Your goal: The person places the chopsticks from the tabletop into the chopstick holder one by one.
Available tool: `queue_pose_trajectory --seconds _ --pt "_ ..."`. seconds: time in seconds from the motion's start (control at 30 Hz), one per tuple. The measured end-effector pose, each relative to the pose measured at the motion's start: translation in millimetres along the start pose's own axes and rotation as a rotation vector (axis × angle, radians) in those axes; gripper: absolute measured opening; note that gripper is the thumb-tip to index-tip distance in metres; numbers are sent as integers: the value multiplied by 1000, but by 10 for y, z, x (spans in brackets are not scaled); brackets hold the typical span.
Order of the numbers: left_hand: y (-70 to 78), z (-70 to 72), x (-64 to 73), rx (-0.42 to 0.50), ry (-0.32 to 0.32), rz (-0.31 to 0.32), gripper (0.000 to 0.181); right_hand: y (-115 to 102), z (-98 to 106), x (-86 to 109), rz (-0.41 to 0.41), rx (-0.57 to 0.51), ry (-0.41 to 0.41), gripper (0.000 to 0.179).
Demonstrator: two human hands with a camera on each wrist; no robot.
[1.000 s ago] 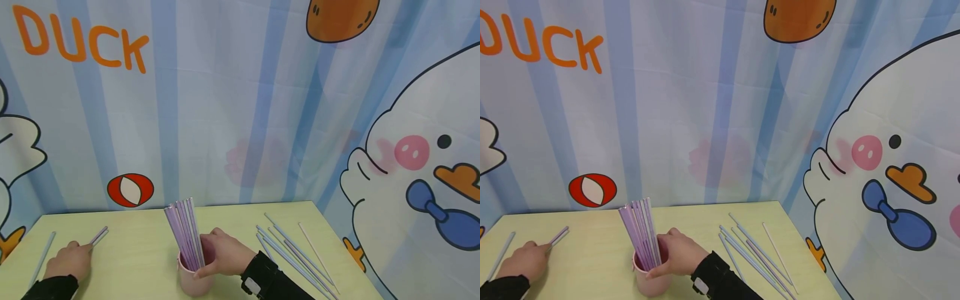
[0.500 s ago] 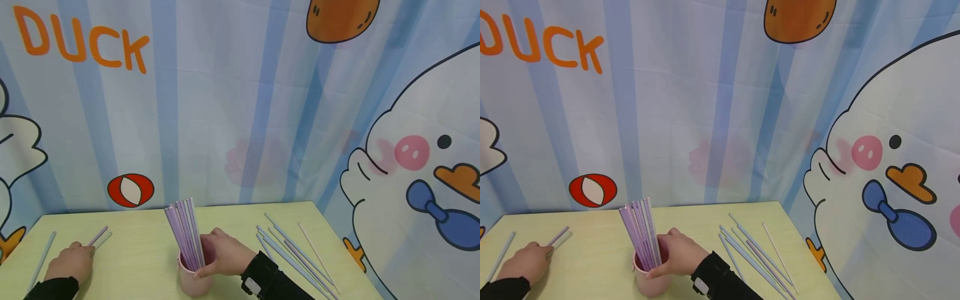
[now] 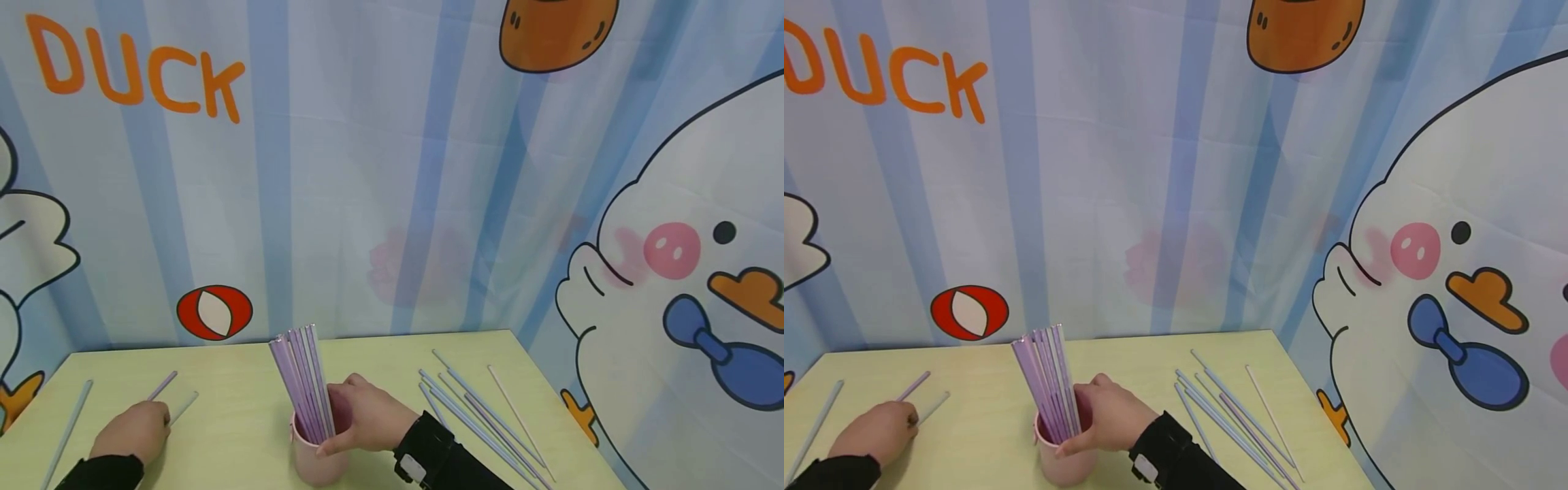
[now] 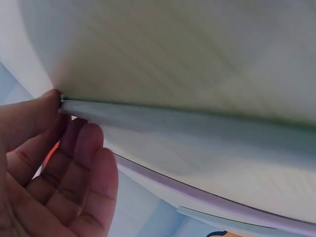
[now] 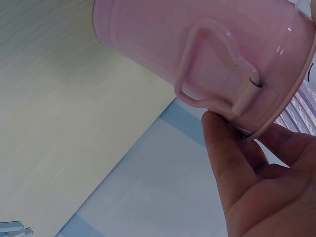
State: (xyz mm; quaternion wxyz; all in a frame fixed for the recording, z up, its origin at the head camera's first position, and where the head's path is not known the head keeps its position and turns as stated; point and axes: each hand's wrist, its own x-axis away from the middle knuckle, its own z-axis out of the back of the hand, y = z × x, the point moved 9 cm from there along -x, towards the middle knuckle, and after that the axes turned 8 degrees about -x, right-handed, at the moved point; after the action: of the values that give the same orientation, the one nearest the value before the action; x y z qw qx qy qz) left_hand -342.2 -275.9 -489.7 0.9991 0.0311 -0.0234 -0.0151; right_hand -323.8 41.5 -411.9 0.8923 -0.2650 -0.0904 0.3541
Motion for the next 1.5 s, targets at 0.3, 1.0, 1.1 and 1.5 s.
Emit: queue_pose_trajectory --seconds 0.3,1.0,1.1,1.5 --pt "127 -68 -46 38 -29 -20 5 -31 17 19 22 0 7 74" --pt "537 713 72 178 131 -16 41 -8 8 6 32 10 13 78" --pt "569 851 112 228 161 -16 44 0 5 6 28 5 11 79" --pt "692 1373 299 372 333 -15 37 13 0 -11 33 19 26 83"
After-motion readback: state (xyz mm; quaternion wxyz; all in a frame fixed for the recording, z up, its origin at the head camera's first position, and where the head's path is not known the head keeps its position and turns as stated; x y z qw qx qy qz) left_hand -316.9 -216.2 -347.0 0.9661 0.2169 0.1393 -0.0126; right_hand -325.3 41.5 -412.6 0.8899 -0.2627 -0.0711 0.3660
